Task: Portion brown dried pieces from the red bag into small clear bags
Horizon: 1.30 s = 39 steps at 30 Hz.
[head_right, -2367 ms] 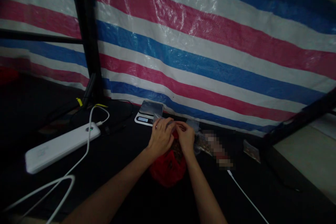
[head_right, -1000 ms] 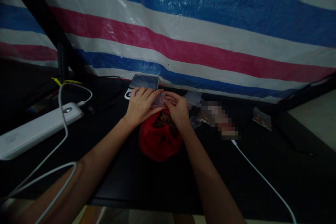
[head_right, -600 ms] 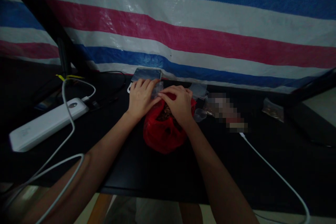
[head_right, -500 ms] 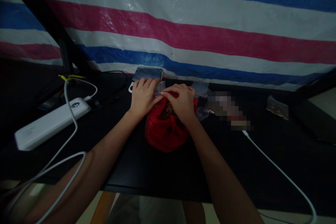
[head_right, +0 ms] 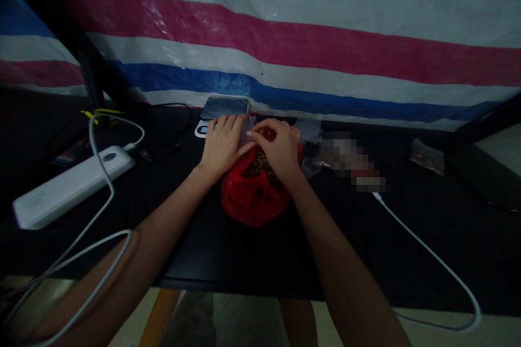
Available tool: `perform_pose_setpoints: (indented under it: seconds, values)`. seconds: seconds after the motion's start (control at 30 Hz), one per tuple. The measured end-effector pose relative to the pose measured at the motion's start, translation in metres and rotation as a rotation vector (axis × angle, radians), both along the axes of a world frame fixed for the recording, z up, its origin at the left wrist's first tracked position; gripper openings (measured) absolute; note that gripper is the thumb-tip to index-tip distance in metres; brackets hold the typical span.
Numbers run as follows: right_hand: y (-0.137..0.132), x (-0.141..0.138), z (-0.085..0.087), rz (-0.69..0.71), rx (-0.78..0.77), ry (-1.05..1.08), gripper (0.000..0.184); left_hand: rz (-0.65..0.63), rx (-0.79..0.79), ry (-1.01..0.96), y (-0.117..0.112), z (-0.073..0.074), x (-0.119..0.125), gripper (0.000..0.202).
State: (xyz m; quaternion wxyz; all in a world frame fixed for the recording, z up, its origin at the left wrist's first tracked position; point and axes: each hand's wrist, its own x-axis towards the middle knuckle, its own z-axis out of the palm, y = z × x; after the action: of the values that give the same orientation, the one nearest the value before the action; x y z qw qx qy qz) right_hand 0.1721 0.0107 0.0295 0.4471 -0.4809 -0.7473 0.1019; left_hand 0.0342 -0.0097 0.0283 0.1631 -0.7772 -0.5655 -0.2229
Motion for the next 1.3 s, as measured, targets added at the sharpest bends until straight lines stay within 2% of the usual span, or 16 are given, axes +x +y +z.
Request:
perform_pose_setpoints:
  seconds: [0.37, 0.53, 0.73, 0.93, 1.07, 1.2, 1.3]
  values:
    - [0.005, 0.005, -0.001, -0.024, -0.001, -0.043, 0.016, -0.018, -0.009, -0.063, 0.003, -0.005, 0.002, 0.043]
    - [-0.001, 0.001, 0.002, -0.053, -0.017, -0.165, 0.016, -0.043, -0.074, -0.083, 0.0, -0.008, 0.004, 0.04]
    - [-0.011, -0.004, 0.009, -0.067, 0.07, -0.312, 0.017, -0.035, -0.081, -0.096, -0.001, -0.005, 0.002, 0.039]
    - [-0.018, -0.007, 0.012, -0.059, 0.105, -0.282, 0.017, -0.009, -0.039, -0.14, -0.003, -0.008, 0.001, 0.037]
    - [-0.024, -0.007, 0.021, -0.092, 0.139, -0.171, 0.014, 0.029, 0.004, -0.133, 0.016, 0.003, -0.012, 0.042]
    - [-0.02, -0.002, 0.026, -0.107, 0.125, -0.091, 0.016, 0.033, 0.012, -0.08, 0.059, 0.018, -0.037, 0.047]
    - [-0.011, 0.007, 0.027, -0.111, 0.096, -0.046, 0.014, 0.08, -0.063, -0.085, 0.09, 0.017, -0.051, 0.053]
